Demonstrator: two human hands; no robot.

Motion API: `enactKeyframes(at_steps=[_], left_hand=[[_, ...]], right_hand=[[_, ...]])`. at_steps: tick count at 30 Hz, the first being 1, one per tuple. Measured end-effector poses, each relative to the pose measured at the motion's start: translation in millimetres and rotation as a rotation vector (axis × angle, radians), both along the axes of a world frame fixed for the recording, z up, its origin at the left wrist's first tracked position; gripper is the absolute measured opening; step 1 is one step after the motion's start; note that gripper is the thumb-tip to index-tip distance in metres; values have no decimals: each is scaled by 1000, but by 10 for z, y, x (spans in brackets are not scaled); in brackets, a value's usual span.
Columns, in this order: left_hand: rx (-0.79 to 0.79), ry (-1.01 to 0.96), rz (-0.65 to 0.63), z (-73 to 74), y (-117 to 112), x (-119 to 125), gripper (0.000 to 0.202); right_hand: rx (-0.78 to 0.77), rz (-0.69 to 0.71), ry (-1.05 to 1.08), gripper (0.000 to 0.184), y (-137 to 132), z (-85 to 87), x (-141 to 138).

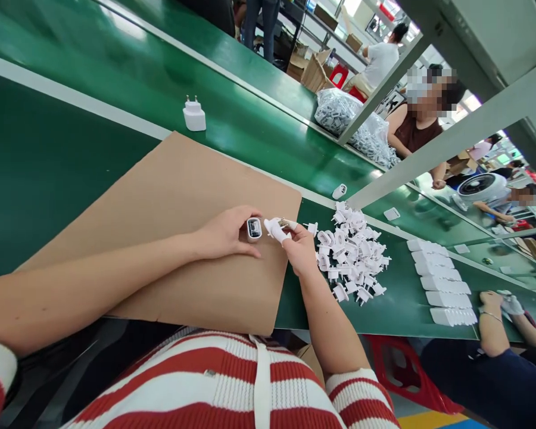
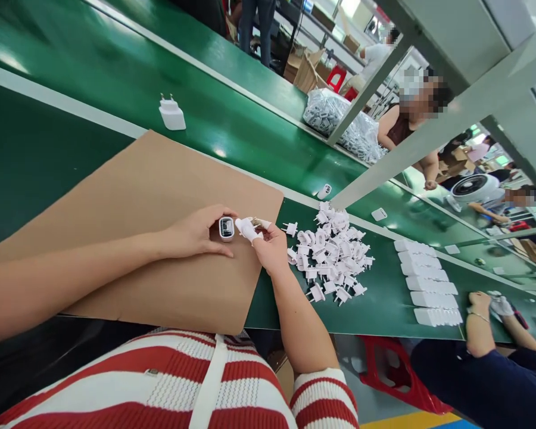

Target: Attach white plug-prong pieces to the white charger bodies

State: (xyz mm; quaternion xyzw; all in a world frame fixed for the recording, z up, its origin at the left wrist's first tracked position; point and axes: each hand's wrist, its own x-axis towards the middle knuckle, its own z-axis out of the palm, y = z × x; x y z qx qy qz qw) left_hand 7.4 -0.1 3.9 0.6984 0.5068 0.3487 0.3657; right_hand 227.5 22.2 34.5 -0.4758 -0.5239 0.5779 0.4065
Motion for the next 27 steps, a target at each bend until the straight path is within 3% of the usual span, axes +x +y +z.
enactKeyframes(at_steps=[2, 4, 7, 9, 11, 14, 19, 27], left_hand=[[-10, -19, -45, -3, -10, -16, 104], [-81, -57, -106, 0, -23, -38, 87], [-121, -69, -95, 13, -36, -37, 55], [-80, -77, -82, 25, -35, -18, 50], [-48, -101, -117, 32, -27, -6, 48], [-48, -115, -157, 25, -12, -11, 45], [-76, -128, -114, 0, -16, -6, 42], [-50, -139, -93, -13, -34, 13, 38]], right_hand=[[34, -23, -5, 43, -24, -18, -32], [132, -36, -63, 36, -68, -22, -50], [458, 18, -292, 26, -168, -7, -59], [690, 80, -473, 30, -232, 3, -59], [820, 134, -616, 34, -273, 8, -57], [848, 188, -722, 36, -297, 17, -59], [905, 181, -720, 37, -315, 58, -79], [910, 238, -957, 31, -349, 202, -168]])
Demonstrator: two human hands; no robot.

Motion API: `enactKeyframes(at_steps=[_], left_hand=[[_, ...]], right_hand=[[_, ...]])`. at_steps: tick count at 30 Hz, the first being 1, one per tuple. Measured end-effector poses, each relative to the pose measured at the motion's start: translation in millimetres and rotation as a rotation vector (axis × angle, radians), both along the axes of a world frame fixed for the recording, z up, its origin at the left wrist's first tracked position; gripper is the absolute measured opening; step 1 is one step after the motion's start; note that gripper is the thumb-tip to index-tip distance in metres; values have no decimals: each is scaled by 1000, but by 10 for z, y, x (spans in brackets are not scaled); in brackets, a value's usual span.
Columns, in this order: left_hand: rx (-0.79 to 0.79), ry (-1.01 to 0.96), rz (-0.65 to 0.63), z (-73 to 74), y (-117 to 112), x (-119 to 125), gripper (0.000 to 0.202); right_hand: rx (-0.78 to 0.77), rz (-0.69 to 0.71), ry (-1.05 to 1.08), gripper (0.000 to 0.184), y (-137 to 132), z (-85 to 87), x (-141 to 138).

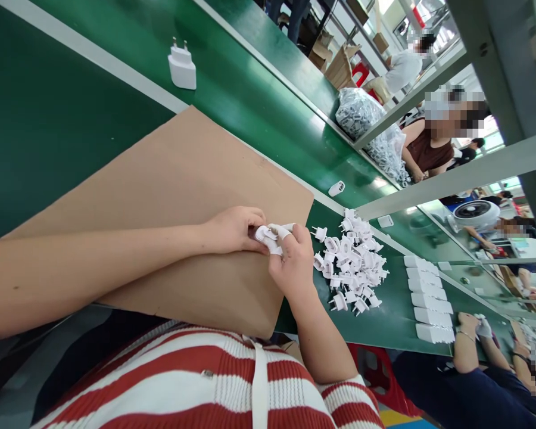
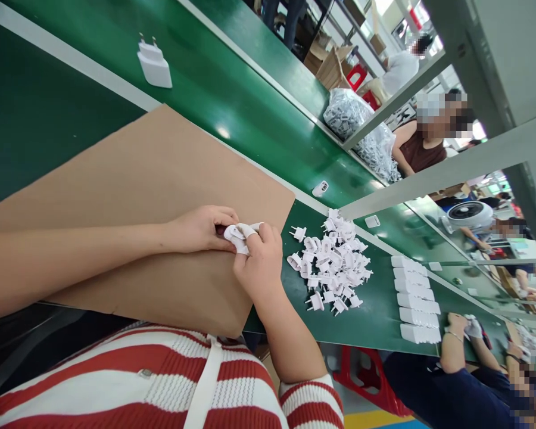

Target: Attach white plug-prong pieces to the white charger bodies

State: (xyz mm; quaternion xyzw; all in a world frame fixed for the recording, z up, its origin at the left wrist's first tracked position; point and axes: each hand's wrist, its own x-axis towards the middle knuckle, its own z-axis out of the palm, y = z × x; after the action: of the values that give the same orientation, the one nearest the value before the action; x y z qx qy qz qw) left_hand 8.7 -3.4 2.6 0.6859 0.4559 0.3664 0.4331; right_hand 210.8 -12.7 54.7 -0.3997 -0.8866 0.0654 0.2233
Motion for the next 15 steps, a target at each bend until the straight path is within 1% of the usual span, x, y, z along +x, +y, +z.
enactKeyframes(at_steps=[6, 10, 15], left_hand=[[16, -24, 17, -10, -4, 3, 39], [1, -30, 38, 8, -16, 16, 43], [24, -3, 79, -10, -63, 70, 41]], right_hand=[[11, -34, -149, 9, 56, 84, -29], [-60, -40, -216, 9, 120, 138, -54], [-117, -107, -268, 11, 61, 192, -118]])
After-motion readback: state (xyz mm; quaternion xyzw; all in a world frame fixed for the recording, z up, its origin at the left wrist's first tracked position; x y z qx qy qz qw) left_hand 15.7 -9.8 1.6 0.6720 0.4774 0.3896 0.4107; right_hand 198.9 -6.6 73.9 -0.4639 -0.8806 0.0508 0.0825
